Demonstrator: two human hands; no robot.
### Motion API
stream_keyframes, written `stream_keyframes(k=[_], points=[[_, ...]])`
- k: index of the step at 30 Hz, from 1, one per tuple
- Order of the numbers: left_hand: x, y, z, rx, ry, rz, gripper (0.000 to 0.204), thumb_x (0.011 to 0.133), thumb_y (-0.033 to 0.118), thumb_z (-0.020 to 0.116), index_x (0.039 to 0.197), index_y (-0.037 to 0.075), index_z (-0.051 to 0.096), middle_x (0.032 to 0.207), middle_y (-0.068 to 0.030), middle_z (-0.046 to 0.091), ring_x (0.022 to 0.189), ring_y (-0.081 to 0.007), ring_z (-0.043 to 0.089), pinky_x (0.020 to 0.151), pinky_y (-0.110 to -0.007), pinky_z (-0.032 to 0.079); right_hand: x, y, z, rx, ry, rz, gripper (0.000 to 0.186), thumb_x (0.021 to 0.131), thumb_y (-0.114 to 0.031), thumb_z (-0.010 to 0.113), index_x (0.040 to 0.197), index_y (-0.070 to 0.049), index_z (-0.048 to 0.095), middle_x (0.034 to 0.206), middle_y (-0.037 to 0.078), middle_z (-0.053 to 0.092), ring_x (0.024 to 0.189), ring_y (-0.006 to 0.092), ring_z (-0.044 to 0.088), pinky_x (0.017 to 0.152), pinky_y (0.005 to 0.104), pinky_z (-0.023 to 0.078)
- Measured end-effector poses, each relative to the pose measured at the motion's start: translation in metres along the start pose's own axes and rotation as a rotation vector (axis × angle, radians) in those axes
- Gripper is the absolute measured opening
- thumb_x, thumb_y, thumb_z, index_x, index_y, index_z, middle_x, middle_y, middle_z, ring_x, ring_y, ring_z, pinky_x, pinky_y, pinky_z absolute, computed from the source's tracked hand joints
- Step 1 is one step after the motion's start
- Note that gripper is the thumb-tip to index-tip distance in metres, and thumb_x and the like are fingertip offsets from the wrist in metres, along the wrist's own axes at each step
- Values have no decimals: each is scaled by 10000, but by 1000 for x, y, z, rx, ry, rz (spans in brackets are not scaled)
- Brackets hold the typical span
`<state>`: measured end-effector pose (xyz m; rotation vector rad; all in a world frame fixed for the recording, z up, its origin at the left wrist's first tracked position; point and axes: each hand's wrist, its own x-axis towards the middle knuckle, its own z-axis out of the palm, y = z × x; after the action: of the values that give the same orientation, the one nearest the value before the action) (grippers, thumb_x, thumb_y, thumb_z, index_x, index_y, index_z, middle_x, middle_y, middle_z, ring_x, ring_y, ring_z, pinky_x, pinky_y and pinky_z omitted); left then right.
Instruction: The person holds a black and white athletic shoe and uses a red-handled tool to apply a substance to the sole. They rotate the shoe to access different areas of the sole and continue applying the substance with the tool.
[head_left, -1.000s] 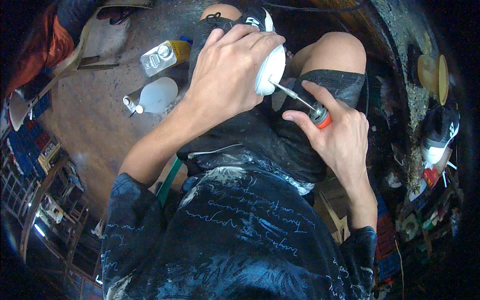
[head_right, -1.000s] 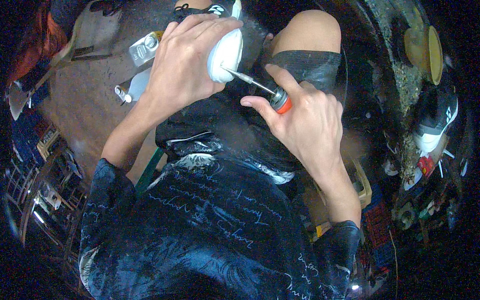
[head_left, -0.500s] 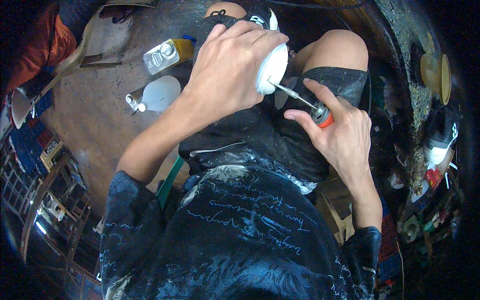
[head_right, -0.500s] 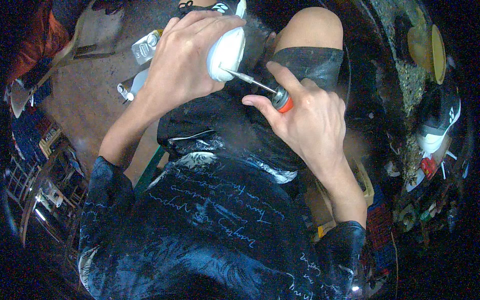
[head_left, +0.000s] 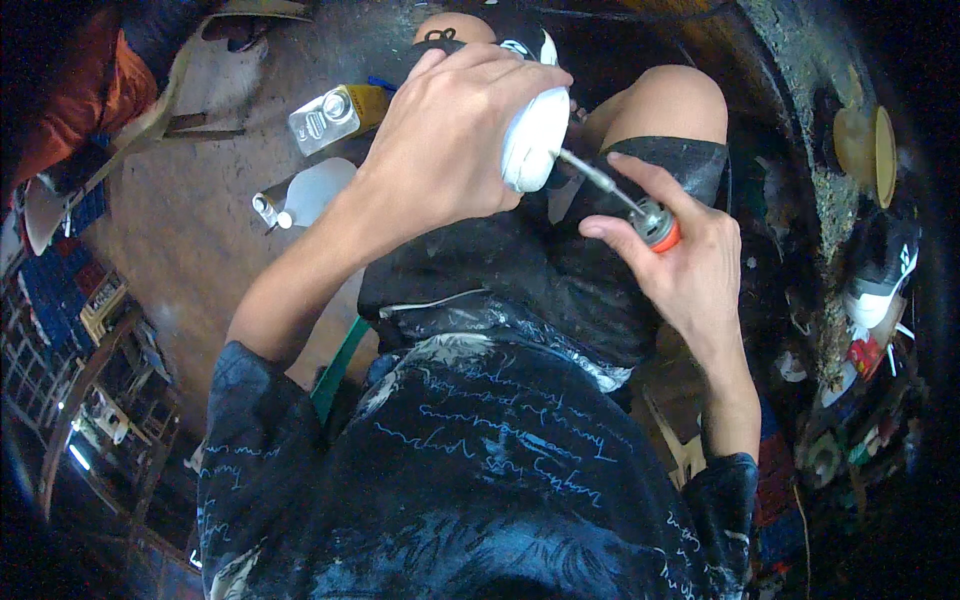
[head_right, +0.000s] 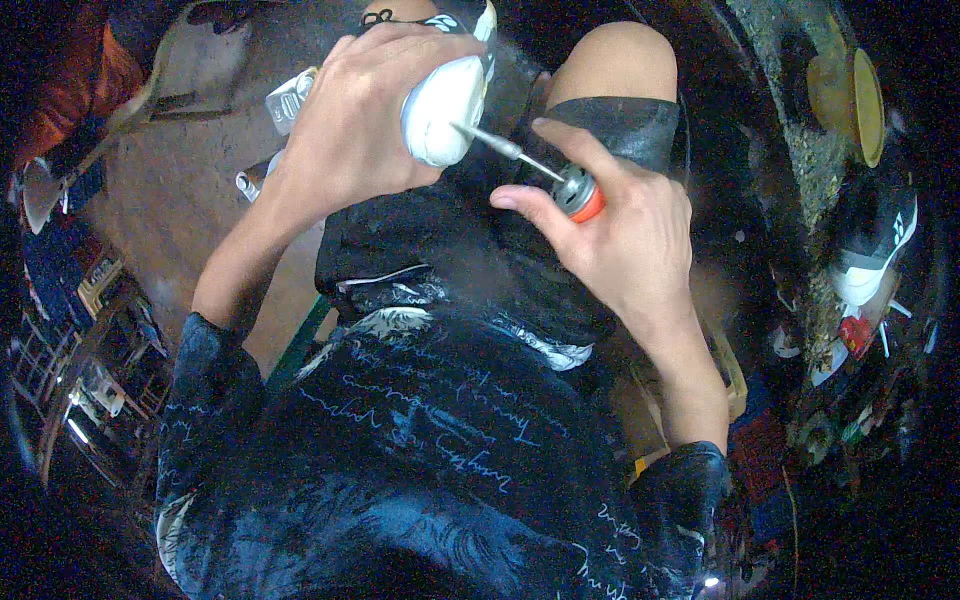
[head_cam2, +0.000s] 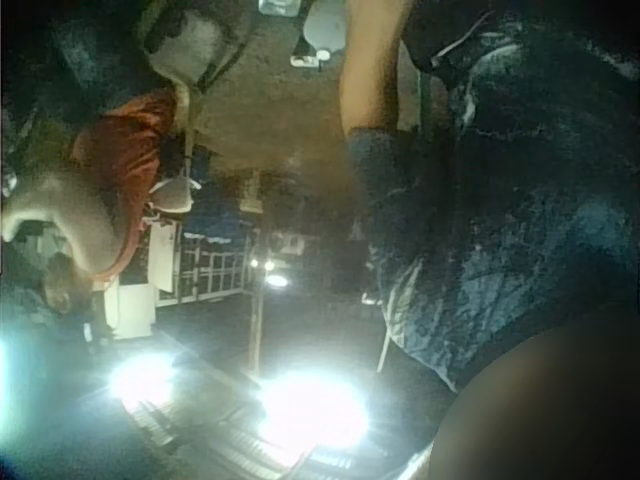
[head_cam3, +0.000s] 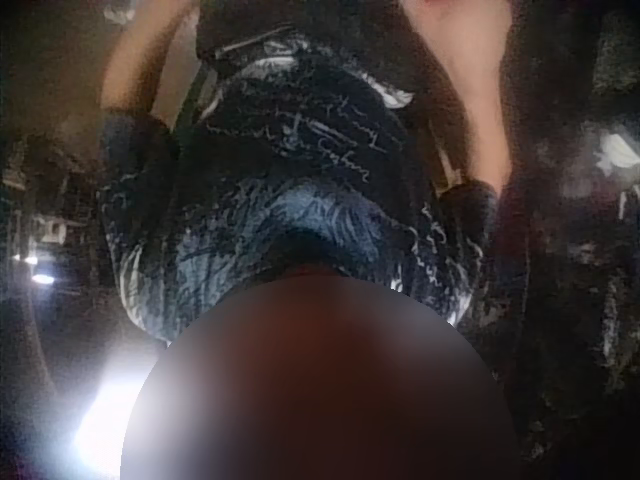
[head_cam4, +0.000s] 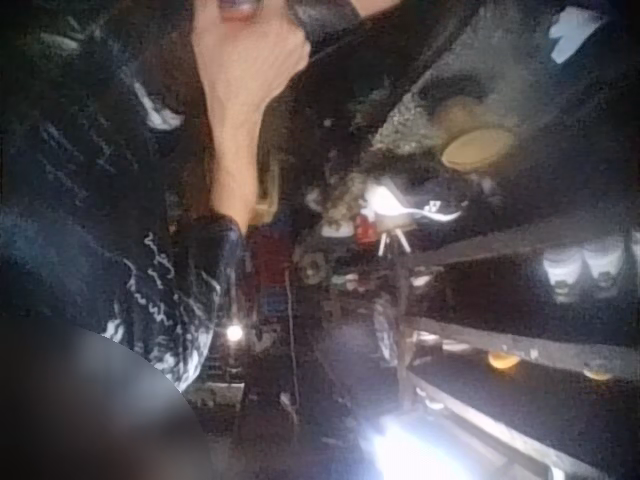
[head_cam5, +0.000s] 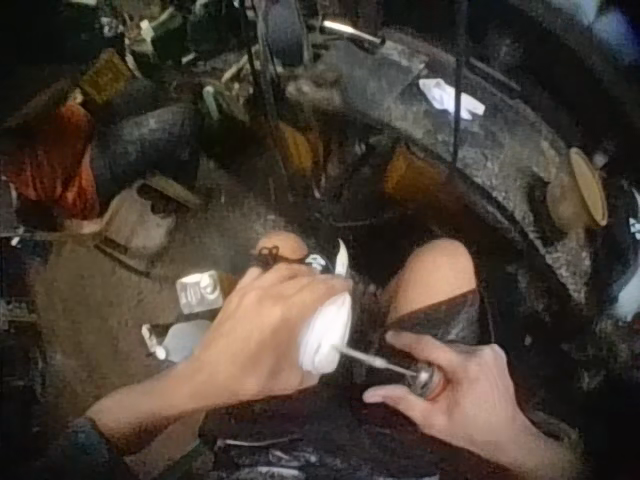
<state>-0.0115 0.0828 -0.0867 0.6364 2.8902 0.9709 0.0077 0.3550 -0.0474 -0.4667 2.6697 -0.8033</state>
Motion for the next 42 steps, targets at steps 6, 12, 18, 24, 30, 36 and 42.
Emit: stream_keyframes(k=[6,12,18,24,30,36,42], points=[[-2,0,-4,-47,-38,15,844,598,110,966,1420,95,774,1341,-175,809,1370,-376,717,1177,-515,512,6,-1,-8,74,-74,143,594,903,-531,941,1311,-112,833,1029,218,846,1026,412,844,909,469,638],[-3,-2,-7,-62,-44,32,846,614,134,977,1432,103,766,1385,-152,800,1411,-364,700,1218,-531,496,11,-1,-2,75,-9,55,637,888,-660,911,1283,-166,839,865,253,801,876,482,803,736,523,637],[-6,-3,-7,-77,-53,33,849,613,145,981,1434,107,767,1402,-144,797,1424,-363,692,1228,-543,491,8,0,0,56,-20,22,632,889,-657,912,1274,-162,834,836,249,794,866,480,804,726,523,636],[-6,-4,-3,-64,-17,44,885,596,154,959,1456,150,752,1364,-116,805,1397,-358,695,1148,-513,529,10,-8,1,70,0,-21,631,886,-656,915,1274,-165,836,852,240,803,857,471,807,724,523,638],[-6,-4,0,-36,-10,47,862,615,167,962,1451,146,753,1354,-111,806,1383,-346,701,1131,-508,531,6,-11,-2,52,-73,26,605,888,-590,937,1284,-144,834,954,229,830,942,437,829,802,489,645],[-6,-5,-4,-73,2,53,850,620,163,962,1444,142,755,1337,-103,814,1372,-354,707,1146,-504,538,8,-3,2,89,-4,25,593,894,-628,924,1251,-162,837,887,244,812,898,464,814,746,512,639],[-6,-5,-4,-98,6,62,834,622,160,955,1432,139,757,1328,-103,817,1366,-360,712,1150,-505,541,7,-2,2,105,-16,11,602,893,-618,929,1247,-140,837,879,248,809,887,464,814,741,514,639]])
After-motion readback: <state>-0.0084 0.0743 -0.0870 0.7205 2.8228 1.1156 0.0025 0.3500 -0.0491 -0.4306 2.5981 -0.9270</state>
